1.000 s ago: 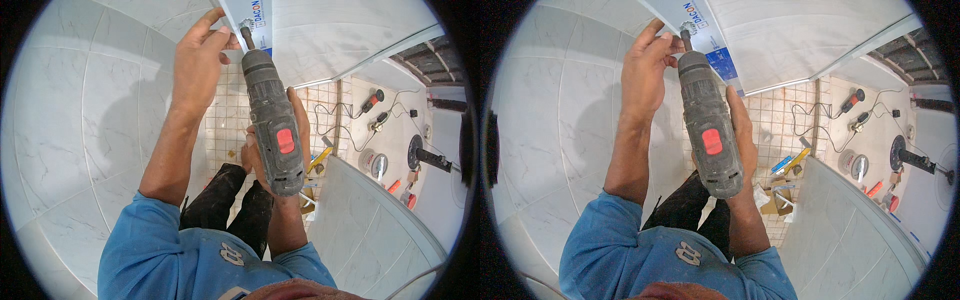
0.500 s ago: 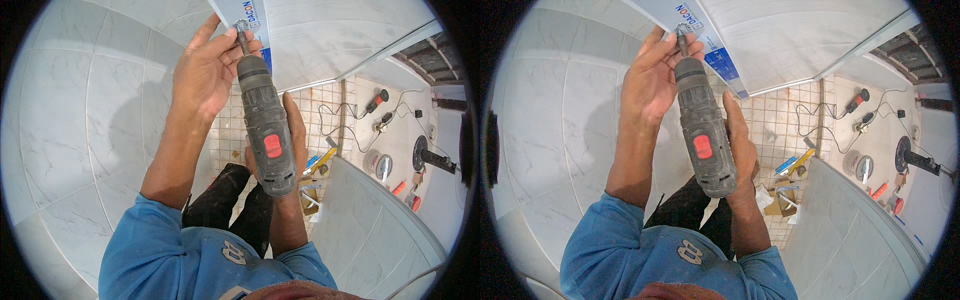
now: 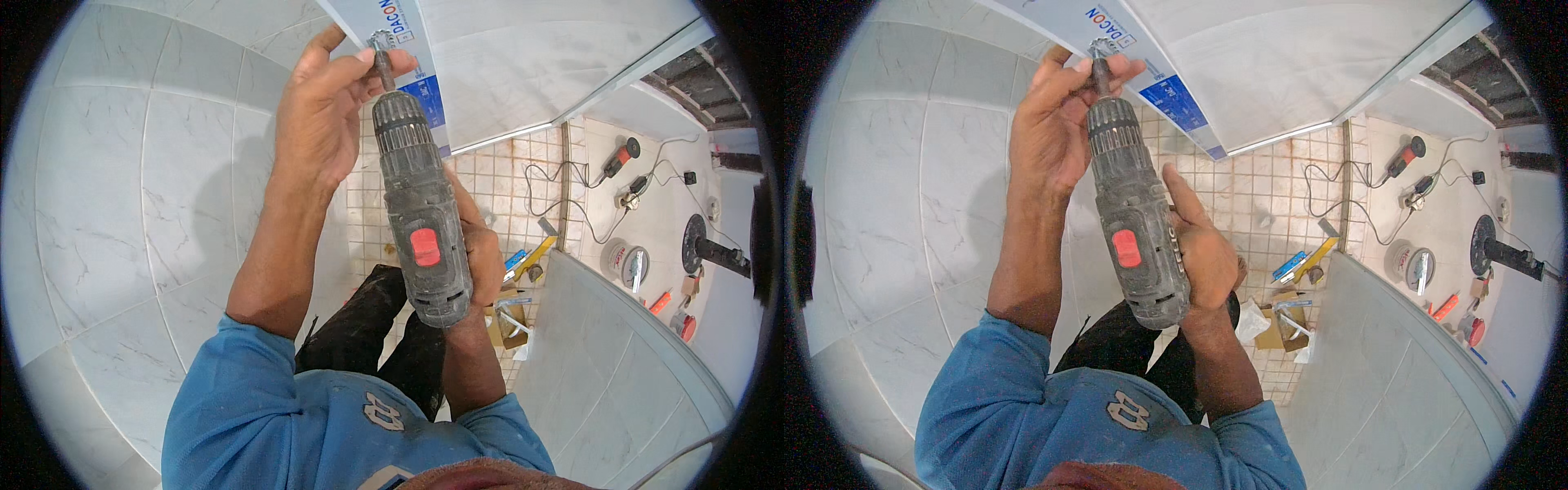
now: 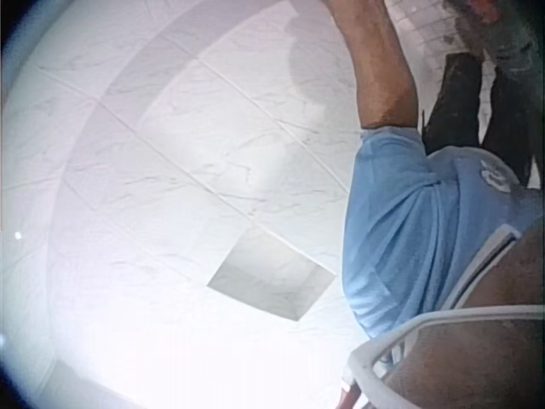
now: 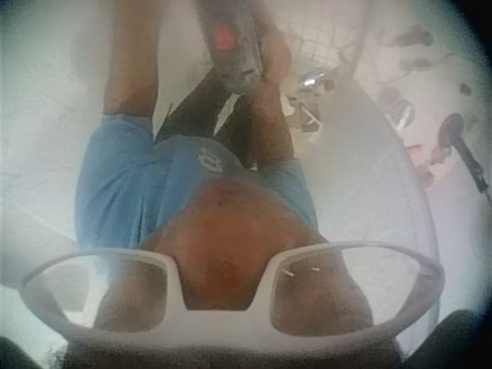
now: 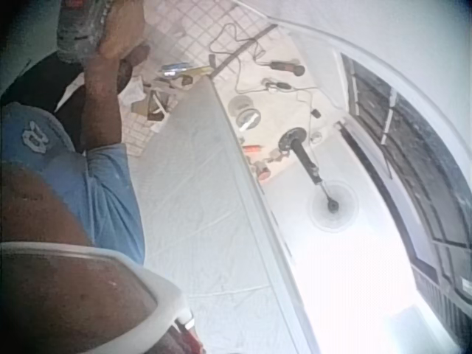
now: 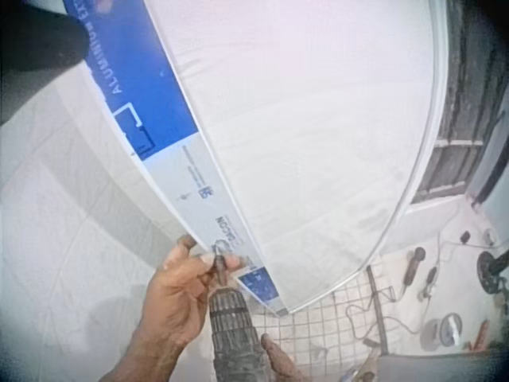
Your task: The person uses a power drill to drive screws into a white wall trim piece mounted on a tiled wall. They then switch to pliers to adjust or remove a small component from the trim.
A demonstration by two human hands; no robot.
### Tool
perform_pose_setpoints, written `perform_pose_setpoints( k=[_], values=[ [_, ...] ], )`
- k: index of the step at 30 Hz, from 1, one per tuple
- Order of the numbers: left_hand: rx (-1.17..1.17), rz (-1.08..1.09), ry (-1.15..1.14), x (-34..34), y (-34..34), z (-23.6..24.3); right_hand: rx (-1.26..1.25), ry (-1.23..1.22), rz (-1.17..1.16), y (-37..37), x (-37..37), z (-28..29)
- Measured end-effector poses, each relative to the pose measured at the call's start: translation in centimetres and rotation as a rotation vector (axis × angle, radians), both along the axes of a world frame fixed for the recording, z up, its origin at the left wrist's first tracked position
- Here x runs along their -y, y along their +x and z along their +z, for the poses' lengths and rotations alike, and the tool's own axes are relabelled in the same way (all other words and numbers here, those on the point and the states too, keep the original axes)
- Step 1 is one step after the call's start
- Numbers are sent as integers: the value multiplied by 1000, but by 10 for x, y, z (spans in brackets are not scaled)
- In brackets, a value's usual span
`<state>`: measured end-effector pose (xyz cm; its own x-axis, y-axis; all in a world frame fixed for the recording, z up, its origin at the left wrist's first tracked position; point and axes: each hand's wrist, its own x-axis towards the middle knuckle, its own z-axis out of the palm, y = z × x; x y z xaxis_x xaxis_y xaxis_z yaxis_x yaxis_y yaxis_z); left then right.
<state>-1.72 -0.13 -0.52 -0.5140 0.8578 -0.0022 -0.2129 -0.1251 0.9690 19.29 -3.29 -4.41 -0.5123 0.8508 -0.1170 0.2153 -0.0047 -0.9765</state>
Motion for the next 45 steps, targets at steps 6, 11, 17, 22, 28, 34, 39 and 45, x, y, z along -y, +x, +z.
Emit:
perform_pose_setpoints(
  k=[6, 11, 17, 22, 28, 34, 39, 45],
  values=[
    [40, 28, -3, -6, 0, 4, -225, 358, 5, 3, 4, -14],
    [67, 38, -12, -13, -7, 4, -205, 334, -77, -7, 4, -17],
    [78, 76, -48, -17, -4, 9, -182, 234, -64, -14, -1, -13],
    [60, 85, -48, -16, -5, 6, -190, 231, -78, -13, -1, -22],
    [88, -25, 52, -10, -15, -4, -195, 126, -80, -11, 2, -33],
    [16, -16, 48, -10, -11, -3, -340, 60, -82, -6, 0, -34],
    [-38, 31, -1, -14, -6, -3, -431, 52, -82, -11, -5, -35],
    [-76, -21, 11, -11, -13, -9, -230, 108, -46, -4, -3, -27]
  ],
)
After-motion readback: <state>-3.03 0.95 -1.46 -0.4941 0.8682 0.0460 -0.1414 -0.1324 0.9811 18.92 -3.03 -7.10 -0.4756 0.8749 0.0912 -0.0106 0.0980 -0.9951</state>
